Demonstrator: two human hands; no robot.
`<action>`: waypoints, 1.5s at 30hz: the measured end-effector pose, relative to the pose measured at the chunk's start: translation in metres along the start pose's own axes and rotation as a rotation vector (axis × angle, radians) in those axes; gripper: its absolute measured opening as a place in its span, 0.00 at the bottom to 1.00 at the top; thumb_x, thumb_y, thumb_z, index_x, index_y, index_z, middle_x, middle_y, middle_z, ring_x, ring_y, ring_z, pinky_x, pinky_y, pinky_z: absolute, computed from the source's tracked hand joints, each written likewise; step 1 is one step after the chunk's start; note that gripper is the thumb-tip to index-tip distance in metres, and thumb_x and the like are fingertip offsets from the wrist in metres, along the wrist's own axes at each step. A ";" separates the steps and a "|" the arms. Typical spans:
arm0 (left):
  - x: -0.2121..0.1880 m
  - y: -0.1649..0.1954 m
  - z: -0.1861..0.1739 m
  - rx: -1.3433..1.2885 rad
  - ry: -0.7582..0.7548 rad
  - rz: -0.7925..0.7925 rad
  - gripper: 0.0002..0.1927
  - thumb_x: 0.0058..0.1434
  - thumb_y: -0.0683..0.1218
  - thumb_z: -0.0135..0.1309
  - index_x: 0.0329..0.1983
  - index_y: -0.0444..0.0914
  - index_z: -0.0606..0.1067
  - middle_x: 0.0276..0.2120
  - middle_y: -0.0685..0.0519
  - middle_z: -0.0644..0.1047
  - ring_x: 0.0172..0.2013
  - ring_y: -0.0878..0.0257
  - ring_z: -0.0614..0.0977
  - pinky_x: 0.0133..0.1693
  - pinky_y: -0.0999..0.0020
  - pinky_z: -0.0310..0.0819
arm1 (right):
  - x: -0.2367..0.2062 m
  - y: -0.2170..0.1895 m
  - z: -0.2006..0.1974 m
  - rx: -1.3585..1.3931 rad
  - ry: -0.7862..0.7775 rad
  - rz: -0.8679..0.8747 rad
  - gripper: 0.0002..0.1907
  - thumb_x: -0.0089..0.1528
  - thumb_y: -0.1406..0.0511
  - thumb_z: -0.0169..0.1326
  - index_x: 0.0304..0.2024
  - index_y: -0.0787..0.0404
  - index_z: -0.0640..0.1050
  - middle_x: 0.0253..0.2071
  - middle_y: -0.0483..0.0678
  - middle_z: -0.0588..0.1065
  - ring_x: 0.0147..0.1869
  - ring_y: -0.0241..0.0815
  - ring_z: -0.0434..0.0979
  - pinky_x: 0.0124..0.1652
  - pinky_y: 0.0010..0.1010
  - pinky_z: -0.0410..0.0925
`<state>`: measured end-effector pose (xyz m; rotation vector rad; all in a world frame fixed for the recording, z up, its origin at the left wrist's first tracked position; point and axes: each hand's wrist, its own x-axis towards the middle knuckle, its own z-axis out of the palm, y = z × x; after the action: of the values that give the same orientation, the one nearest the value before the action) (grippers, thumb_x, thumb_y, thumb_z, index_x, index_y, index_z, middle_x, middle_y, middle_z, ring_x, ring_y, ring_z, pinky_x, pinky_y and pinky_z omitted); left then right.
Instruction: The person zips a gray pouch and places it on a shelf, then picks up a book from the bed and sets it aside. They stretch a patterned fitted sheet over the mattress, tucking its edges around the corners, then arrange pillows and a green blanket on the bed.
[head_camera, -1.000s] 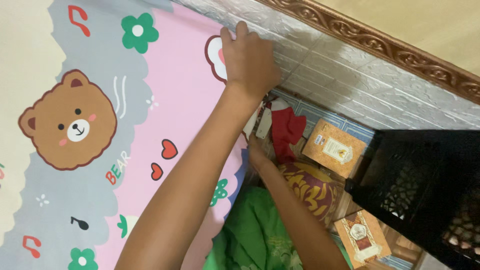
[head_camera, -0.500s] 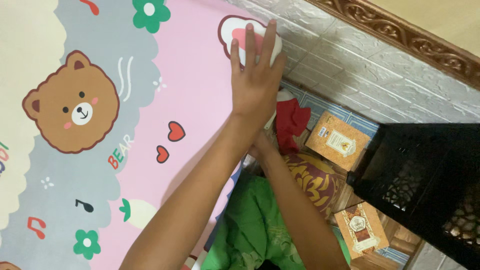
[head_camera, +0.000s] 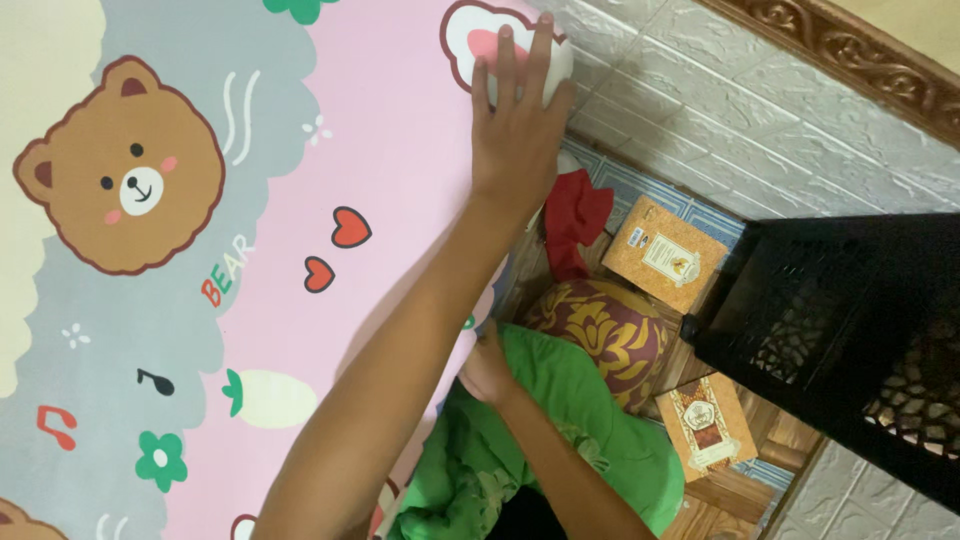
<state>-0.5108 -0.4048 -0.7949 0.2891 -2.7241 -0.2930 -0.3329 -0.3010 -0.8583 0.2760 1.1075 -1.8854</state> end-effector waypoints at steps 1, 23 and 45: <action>-0.006 0.000 -0.007 -0.062 0.006 0.026 0.22 0.57 0.39 0.58 0.57 0.41 0.75 0.75 0.42 0.53 0.74 0.38 0.54 0.72 0.37 0.47 | 0.003 0.003 0.005 0.056 -0.040 0.074 0.23 0.63 0.68 0.55 0.59 0.62 0.67 0.52 0.50 0.76 0.53 0.44 0.80 0.49 0.38 0.76; -0.362 -0.003 -0.113 0.154 -0.195 -0.499 0.51 0.49 0.36 0.59 0.78 0.53 0.59 0.77 0.40 0.49 0.74 0.31 0.52 0.69 0.34 0.46 | -0.051 0.056 -0.016 0.201 -0.246 0.106 0.26 0.67 0.58 0.46 0.67 0.57 0.67 0.66 0.49 0.70 0.68 0.45 0.71 0.65 0.44 0.64; -0.493 0.033 -0.231 -0.041 0.083 -0.596 0.42 0.61 0.56 0.64 0.72 0.35 0.61 0.72 0.37 0.57 0.73 0.37 0.56 0.70 0.37 0.44 | -0.169 0.145 0.052 -0.086 -0.494 0.134 0.18 0.75 0.60 0.43 0.61 0.64 0.71 0.56 0.52 0.74 0.57 0.46 0.75 0.54 0.40 0.71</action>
<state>0.0215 -0.2928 -0.7510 1.0758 -2.4849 -0.4809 -0.1100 -0.2702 -0.8159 -0.1582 0.8065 -1.6586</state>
